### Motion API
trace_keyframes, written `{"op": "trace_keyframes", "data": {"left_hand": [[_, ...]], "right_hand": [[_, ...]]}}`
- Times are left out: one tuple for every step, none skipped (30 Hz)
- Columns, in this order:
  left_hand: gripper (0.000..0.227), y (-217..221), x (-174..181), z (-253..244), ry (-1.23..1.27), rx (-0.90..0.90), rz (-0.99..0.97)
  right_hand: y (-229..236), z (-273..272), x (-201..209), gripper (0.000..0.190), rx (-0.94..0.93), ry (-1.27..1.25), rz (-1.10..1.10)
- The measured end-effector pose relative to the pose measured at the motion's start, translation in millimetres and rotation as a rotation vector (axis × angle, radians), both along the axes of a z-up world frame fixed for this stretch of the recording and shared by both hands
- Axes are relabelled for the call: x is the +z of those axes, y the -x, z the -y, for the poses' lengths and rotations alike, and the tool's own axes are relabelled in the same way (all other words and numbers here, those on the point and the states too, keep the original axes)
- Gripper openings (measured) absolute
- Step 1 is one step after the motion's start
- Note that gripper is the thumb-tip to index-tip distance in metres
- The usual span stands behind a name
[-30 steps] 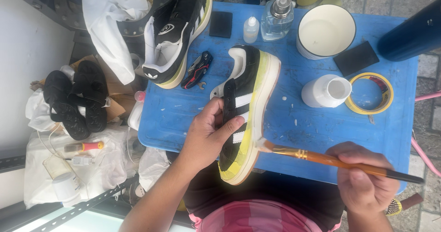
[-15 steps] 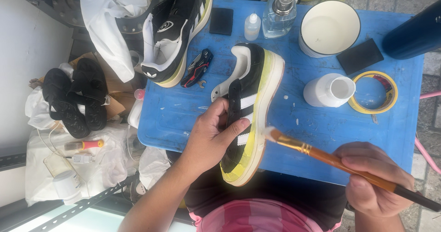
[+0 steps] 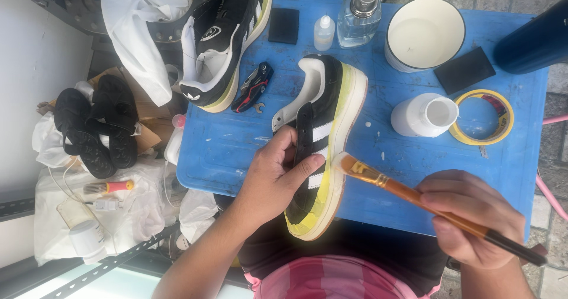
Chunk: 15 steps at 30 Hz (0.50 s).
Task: The person paints the sole of a black and white sneaker with a white substance using a brush. They repeatedly dip the brush into a container and apply the paint to the midsole area, rotating the shoe to cover different sections.
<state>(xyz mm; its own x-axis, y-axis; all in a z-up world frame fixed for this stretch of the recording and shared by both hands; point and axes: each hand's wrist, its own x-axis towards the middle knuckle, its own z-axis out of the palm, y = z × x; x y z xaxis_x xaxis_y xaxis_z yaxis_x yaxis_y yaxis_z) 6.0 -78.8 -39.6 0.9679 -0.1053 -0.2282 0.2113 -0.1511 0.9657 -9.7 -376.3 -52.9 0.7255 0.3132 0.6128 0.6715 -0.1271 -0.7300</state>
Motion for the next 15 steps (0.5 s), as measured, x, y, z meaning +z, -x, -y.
{"op": "trace_keyframes", "data": {"left_hand": [[0.022, -0.2, 0.4, 0.1, 0.002, -0.004, 0.000], [0.022, -0.9, 0.8, 0.2, 0.003, -0.007, 0.002], [0.022, -1.5, 1.2, 0.1, 0.005, -0.010, 0.005], [0.022, -1.2, 1.3, 0.0, 0.006, -0.008, 0.001], [0.021, -0.8, 1.2, -0.2, 0.008, -0.007, -0.004], [0.021, -0.8, 1.1, 0.0, 0.011, -0.005, -0.007], [0.021, -1.0, 0.8, 0.0, 0.009, -0.001, 0.000], [0.021, -0.6, 0.4, 0.2, 0.007, 0.004, 0.005], [0.021, -0.1, -0.1, 0.6, 0.005, 0.009, 0.010], [0.021, -0.2, -0.4, 1.3, 0.020, 0.021, 0.015], [0.020, -0.1, -0.7, 2.4, 0.035, 0.034, 0.021], [0.020, 1.0, -1.2, 3.5, 0.050, 0.045, 0.023], [0.020, 1.6, -2.0, 5.3, 0.048, 0.050, 0.020], [0.019, 1.1, -2.8, 7.2, 0.045, 0.055, 0.020], [0.019, 0.9, -3.3, 8.6, 0.043, 0.061, 0.021]], "right_hand": [[-0.2, 0.9, 1.0, 0.020, 0.035, 0.007, 0.006], [-0.7, 1.7, 1.6, 0.020, 0.071, 0.014, 0.015], [-0.8, 3.4, 2.5, 0.021, 0.106, -0.046, -0.020], [0.1, 5.2, 3.2, 0.022, 0.144, -0.107, -0.058], [0.8, 5.5, 2.2, 0.024, 0.181, -0.167, -0.096], [1.7, 6.1, 0.9, 0.023, 0.098, -0.194, -0.093], [2.5, 5.4, -1.6, 0.022, 0.015, -0.220, -0.089], [3.0, 4.4, -5.1, 0.022, -0.068, -0.245, -0.088], [4.4, 2.4, -9.0, 0.022, -0.103, -0.218, -0.079], [5.3, -1.7, -14.3, 0.022, -0.139, -0.192, -0.067], [5.8, -3.6, -17.9, 0.022, -0.174, -0.165, -0.054], [8.2, -4.1, -20.2, 0.021, -0.139, -0.103, -0.049], [10.5, -4.4, -22.2, 0.020, -0.103, -0.041, -0.044], [12.2, -3.2, -22.2, 0.020, -0.066, 0.020, -0.036], [14.4, -0.6, -20.5, 0.020, -0.040, 0.031, -0.039]]}}
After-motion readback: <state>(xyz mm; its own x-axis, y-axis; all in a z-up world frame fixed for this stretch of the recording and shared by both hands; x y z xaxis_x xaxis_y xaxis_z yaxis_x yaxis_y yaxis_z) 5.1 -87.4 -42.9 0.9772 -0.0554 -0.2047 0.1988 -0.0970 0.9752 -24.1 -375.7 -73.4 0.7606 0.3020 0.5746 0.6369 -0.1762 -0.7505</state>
